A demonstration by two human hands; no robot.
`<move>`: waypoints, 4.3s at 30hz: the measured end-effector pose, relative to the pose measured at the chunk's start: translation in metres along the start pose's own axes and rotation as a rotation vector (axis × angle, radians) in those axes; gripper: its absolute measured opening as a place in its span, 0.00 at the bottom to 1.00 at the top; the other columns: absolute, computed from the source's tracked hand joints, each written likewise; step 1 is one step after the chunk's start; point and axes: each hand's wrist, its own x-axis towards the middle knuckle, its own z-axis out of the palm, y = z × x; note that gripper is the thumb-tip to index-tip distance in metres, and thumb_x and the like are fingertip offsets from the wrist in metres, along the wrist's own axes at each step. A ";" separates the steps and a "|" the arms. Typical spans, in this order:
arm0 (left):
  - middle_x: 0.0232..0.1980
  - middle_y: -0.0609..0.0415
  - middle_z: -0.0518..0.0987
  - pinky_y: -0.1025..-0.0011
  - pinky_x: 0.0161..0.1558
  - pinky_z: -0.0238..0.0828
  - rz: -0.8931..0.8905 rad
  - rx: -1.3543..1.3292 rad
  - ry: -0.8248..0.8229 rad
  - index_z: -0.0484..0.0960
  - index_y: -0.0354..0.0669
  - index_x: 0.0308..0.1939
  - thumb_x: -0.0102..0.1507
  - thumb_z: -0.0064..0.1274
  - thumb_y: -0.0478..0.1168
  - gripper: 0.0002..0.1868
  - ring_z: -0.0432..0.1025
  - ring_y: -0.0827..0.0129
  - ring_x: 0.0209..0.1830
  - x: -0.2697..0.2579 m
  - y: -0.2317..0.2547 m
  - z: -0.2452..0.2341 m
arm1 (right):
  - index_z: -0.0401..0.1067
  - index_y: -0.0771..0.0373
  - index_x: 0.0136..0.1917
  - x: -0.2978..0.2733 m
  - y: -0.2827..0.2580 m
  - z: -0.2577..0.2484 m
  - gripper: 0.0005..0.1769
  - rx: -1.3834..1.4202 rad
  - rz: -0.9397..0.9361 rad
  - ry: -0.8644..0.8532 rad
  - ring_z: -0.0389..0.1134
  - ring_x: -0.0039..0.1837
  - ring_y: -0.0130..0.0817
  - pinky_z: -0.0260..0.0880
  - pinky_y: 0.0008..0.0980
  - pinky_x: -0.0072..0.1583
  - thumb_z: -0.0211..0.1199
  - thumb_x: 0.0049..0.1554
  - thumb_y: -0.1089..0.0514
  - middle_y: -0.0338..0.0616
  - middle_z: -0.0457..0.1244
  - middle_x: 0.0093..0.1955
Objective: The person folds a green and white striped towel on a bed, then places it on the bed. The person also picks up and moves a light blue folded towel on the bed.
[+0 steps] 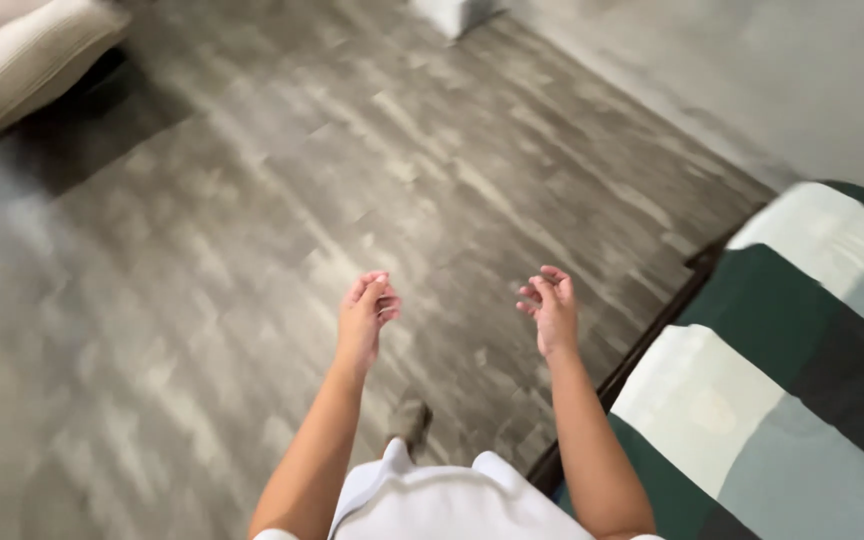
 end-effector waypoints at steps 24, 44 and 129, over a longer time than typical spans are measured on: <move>0.38 0.62 0.79 0.72 0.41 0.71 -0.328 0.393 -0.749 0.79 0.48 0.53 0.67 0.52 0.45 0.12 0.74 0.75 0.38 0.347 -0.119 0.383 | 0.61 0.53 0.64 0.247 -0.118 -0.170 0.18 0.167 -0.165 0.822 0.69 0.51 0.34 0.73 0.40 0.49 0.57 0.62 0.53 0.42 0.63 0.52; 0.36 0.57 0.77 0.68 0.39 0.70 -0.510 0.296 -0.926 0.78 0.42 0.49 0.71 0.36 0.64 0.29 0.73 0.69 0.35 0.614 -0.240 0.742 | 0.59 0.54 0.63 0.538 -0.249 -0.337 0.18 0.248 -0.354 1.095 0.69 0.53 0.40 0.71 0.42 0.51 0.56 0.62 0.54 0.45 0.63 0.53; 0.45 0.58 0.79 0.71 0.42 0.74 -1.309 0.793 -2.399 0.79 0.43 0.52 0.67 0.53 0.43 0.12 0.76 0.72 0.41 0.087 -1.092 1.911 | 0.55 0.52 0.68 0.593 -0.646 -1.349 0.29 0.764 -0.932 2.449 0.68 0.50 0.37 0.72 0.44 0.51 0.60 0.56 0.56 0.44 0.63 0.52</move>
